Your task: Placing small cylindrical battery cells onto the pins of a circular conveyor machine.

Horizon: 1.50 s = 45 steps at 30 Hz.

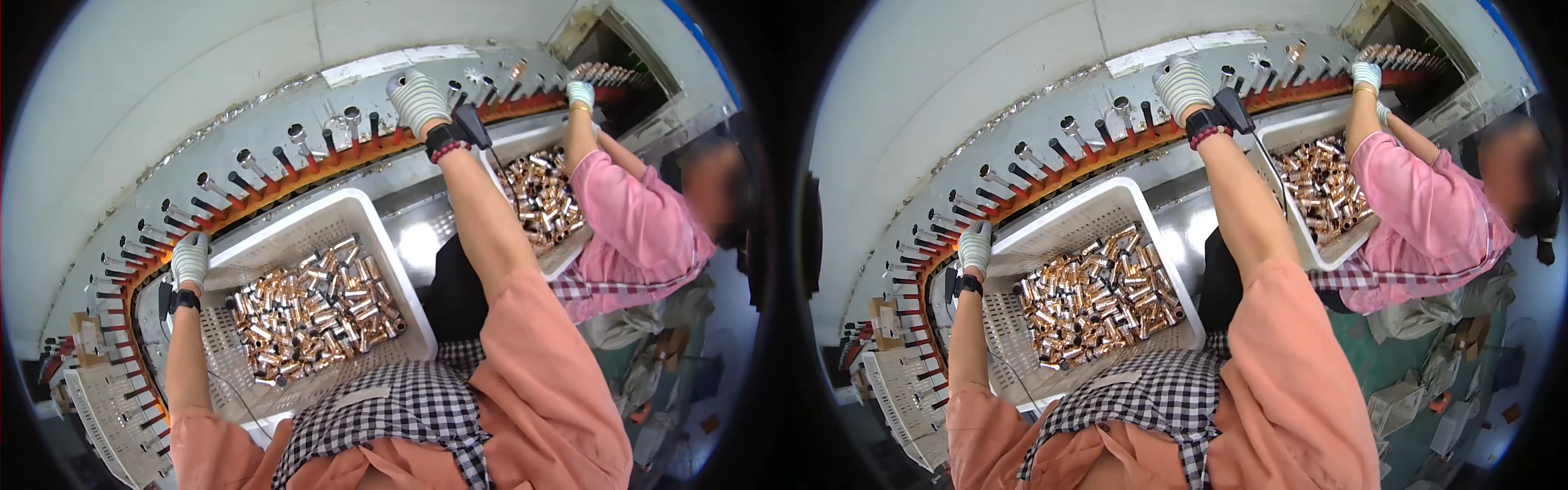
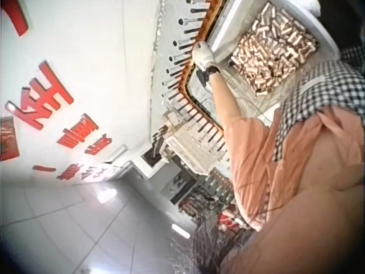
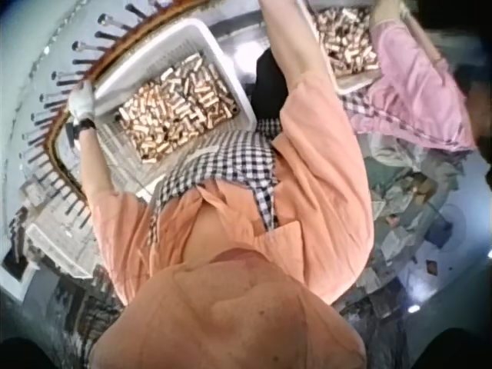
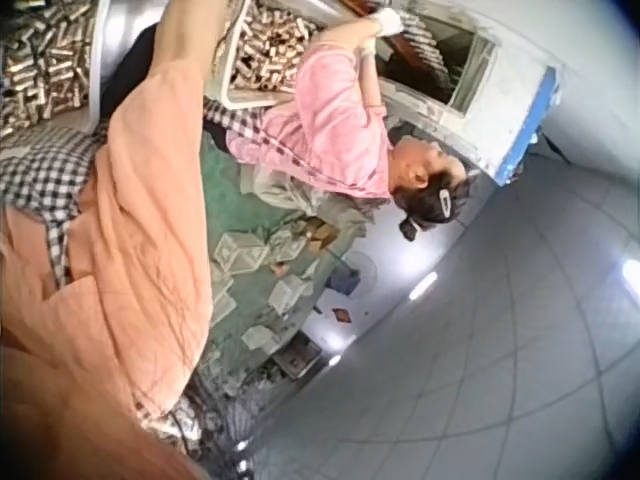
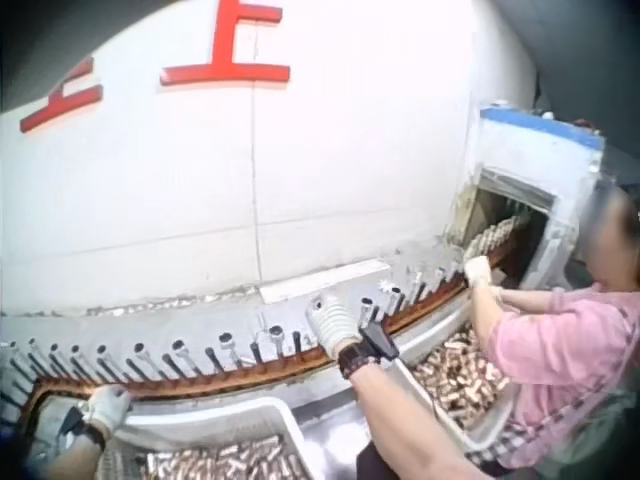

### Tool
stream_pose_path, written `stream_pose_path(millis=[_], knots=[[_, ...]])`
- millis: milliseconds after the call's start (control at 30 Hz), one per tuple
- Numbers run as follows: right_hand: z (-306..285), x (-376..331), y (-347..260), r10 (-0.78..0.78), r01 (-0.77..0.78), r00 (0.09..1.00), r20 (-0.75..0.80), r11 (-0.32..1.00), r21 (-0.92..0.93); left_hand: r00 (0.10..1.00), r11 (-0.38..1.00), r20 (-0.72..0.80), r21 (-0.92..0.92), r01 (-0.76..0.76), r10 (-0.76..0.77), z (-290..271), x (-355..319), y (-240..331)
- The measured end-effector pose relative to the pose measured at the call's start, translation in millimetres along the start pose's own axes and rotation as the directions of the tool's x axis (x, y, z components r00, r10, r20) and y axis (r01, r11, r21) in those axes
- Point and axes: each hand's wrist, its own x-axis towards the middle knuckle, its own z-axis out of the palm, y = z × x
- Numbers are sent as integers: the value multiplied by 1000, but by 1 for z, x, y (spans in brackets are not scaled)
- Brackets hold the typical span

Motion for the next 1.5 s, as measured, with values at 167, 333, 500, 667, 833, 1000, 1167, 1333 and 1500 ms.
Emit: stream_pose_path(millis=[167, 333, 500, 667, 833, 1000, 1167, 1333, 1500], knots=[[-20, -91, -98, -335, 305, 942, 28, 887, 346, 994, 991, -68, 105, -79, 87, 8, 10, -32], [9, -207, -117, -570, 286, 764, 303, 720, 632, 962, 949, -79, 203, -242, 262, 5, 0, -32], [-14, -229, -64, -372, 146, 871, 322, 820, 554, 893, 576, -381, -686, -446, 238, 11, -42, 1], [-11, -245, -15, -306, 141, 914, 268, 856, 497, 744, 870, 455, -203, -449, 489, 40, -170, 7], [16, -280, -6, -183, 72, 925, 333, 946, 317, 58, 808, 991, -65, -586, 122, 112, -217, 16], [9, -292, -31, -129, 60, 930, 345, 978, 202, 156, 836, 984, 17, -549, 82, 136, -194, 39], [17, -287, -25, -149, 79, 938, 313, 971, 224, 557, 842, 648, -498, -208, 520, 144, -185, 27], [8, -287, -26, -147, 91, 946, 288, 976, 199, -40, 952, 995, 70, -299, -86, 138, -180, -9], [-8, -302, -2, -124, 118, 969, 215, 992, 41, 412, 858, 877, -2, -514, 248, 134, -145, -43]])
